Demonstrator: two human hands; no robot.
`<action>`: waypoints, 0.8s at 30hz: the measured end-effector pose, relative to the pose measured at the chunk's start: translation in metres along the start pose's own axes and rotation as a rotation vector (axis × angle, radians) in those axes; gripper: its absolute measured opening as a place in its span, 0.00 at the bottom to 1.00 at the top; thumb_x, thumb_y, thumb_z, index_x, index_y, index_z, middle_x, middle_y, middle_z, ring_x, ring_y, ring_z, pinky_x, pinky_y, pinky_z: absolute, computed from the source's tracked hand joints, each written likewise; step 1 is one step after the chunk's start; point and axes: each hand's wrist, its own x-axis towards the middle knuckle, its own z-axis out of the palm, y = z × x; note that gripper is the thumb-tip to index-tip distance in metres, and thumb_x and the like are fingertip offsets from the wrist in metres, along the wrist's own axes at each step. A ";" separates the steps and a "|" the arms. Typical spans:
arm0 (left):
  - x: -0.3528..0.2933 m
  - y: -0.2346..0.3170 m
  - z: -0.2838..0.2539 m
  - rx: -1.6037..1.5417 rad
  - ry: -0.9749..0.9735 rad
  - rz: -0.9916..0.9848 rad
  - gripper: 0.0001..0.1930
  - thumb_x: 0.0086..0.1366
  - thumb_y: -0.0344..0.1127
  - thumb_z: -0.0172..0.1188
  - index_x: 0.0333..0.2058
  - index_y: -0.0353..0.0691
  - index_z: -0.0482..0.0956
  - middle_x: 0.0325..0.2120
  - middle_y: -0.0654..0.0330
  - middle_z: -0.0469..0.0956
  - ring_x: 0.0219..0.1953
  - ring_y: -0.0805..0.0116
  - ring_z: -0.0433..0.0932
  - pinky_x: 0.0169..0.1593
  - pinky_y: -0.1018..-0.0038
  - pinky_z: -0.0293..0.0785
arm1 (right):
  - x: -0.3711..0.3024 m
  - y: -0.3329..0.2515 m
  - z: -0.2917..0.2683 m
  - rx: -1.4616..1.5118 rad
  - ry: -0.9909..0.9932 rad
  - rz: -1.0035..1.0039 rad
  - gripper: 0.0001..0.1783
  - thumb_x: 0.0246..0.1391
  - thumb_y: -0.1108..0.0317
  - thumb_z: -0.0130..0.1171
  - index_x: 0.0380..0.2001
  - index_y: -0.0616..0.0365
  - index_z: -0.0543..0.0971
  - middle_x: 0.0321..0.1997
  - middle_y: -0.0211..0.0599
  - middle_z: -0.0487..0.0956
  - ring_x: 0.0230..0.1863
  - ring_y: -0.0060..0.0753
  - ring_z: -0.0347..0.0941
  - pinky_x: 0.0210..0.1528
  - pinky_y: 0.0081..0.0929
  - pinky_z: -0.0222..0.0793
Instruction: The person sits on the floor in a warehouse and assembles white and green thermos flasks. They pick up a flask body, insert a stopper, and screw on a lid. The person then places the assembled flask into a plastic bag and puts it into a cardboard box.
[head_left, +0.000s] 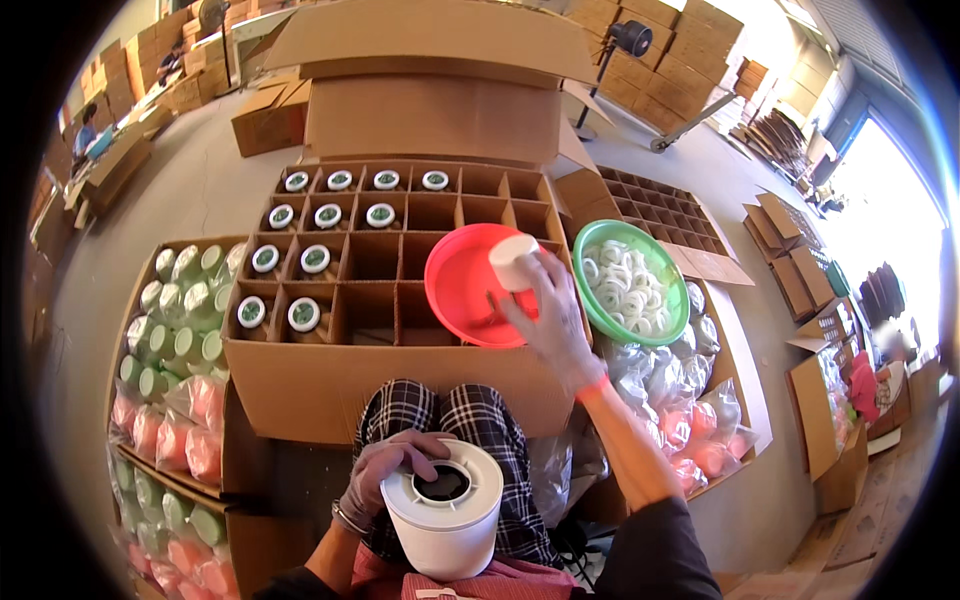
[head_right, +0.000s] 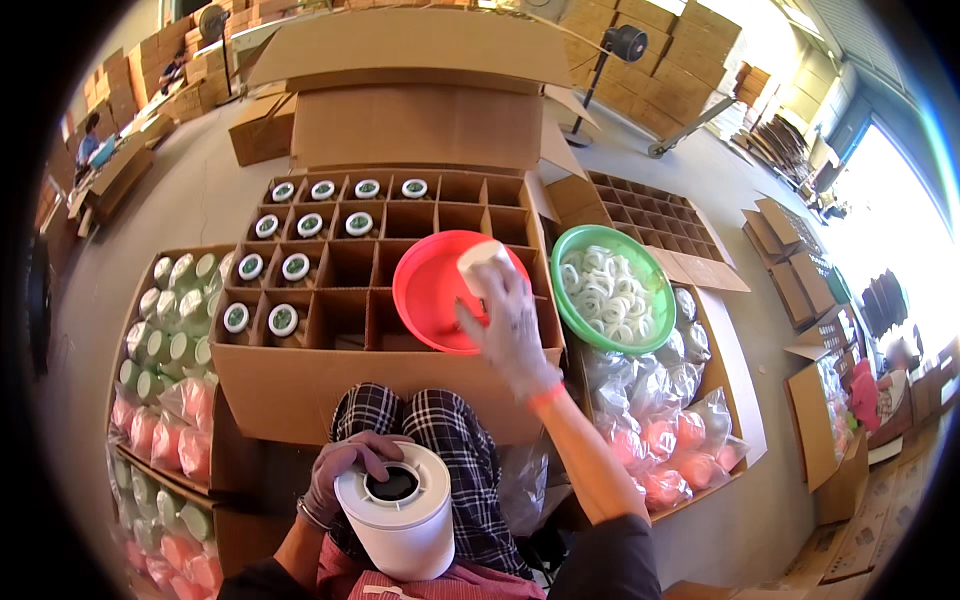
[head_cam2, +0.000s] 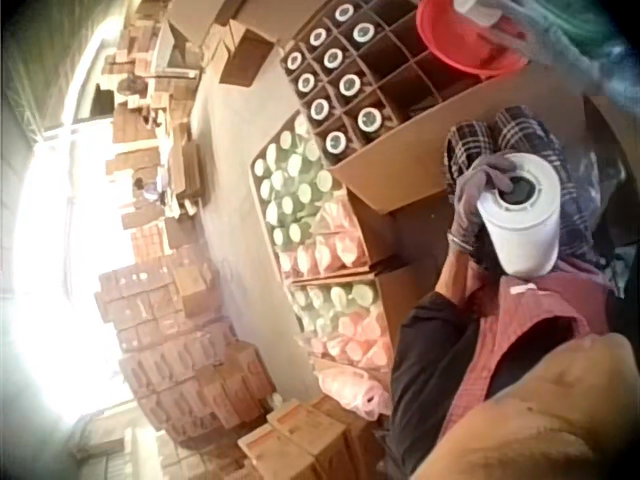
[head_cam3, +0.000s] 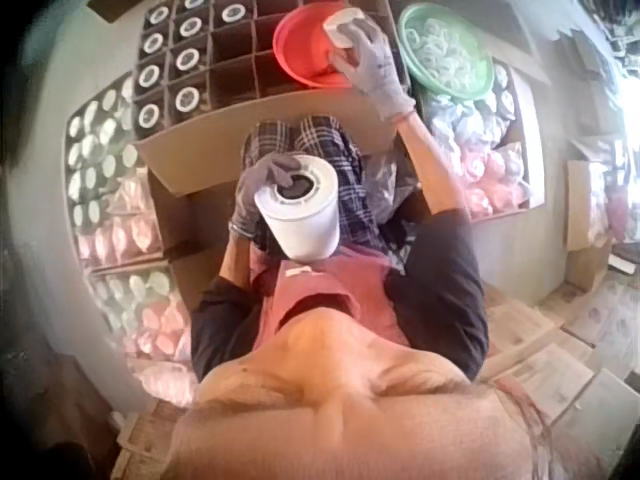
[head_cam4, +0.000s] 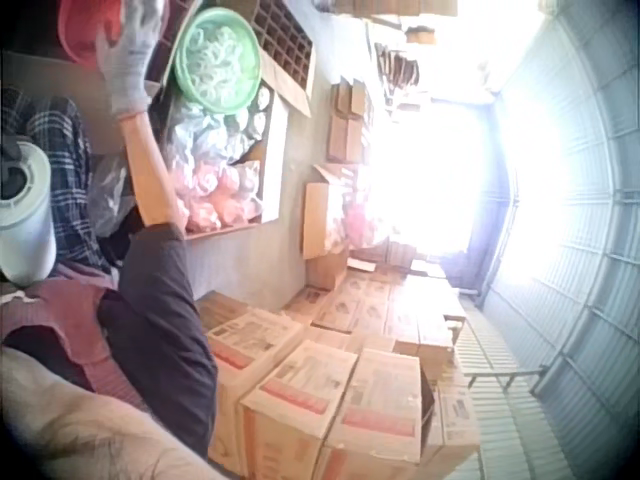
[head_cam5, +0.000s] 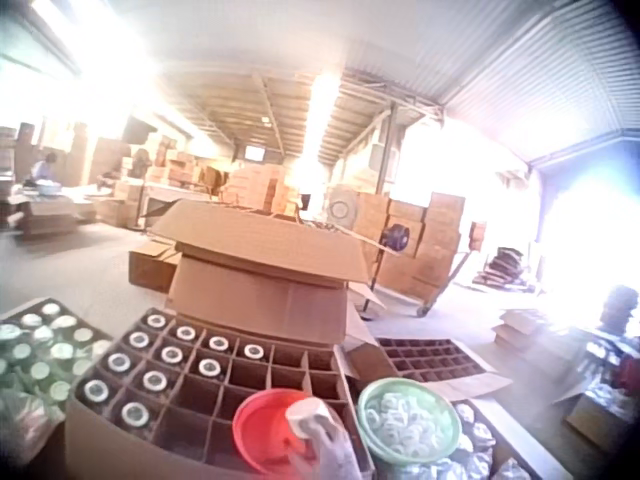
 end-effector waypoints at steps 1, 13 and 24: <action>0.000 0.012 0.003 0.072 0.046 0.007 0.23 0.69 0.38 0.39 0.28 0.28 0.80 0.41 0.42 0.80 0.55 0.44 0.75 0.62 0.59 0.67 | -0.016 -0.024 -0.022 0.134 -0.076 -0.053 0.24 0.47 0.68 0.68 0.50 0.56 0.76 0.54 0.52 0.74 0.55 0.54 0.70 0.52 0.44 0.71; -0.006 -0.022 0.018 0.473 0.631 0.312 0.20 0.71 0.45 0.47 0.48 0.33 0.74 0.37 0.59 0.74 0.39 0.71 0.72 0.46 0.72 0.70 | -0.135 -0.083 -0.059 0.656 -0.316 0.050 0.17 0.54 0.60 0.66 0.44 0.55 0.82 0.50 0.39 0.76 0.55 0.44 0.70 0.60 0.42 0.63; 0.003 0.022 0.004 0.078 0.237 -0.235 0.26 0.69 0.43 0.58 0.59 0.30 0.71 0.55 0.51 0.74 0.53 0.63 0.75 0.55 0.68 0.73 | -0.063 -0.104 0.009 1.003 -0.155 0.342 0.22 0.56 0.64 0.62 0.52 0.62 0.74 0.55 0.48 0.75 0.55 0.45 0.74 0.55 0.34 0.70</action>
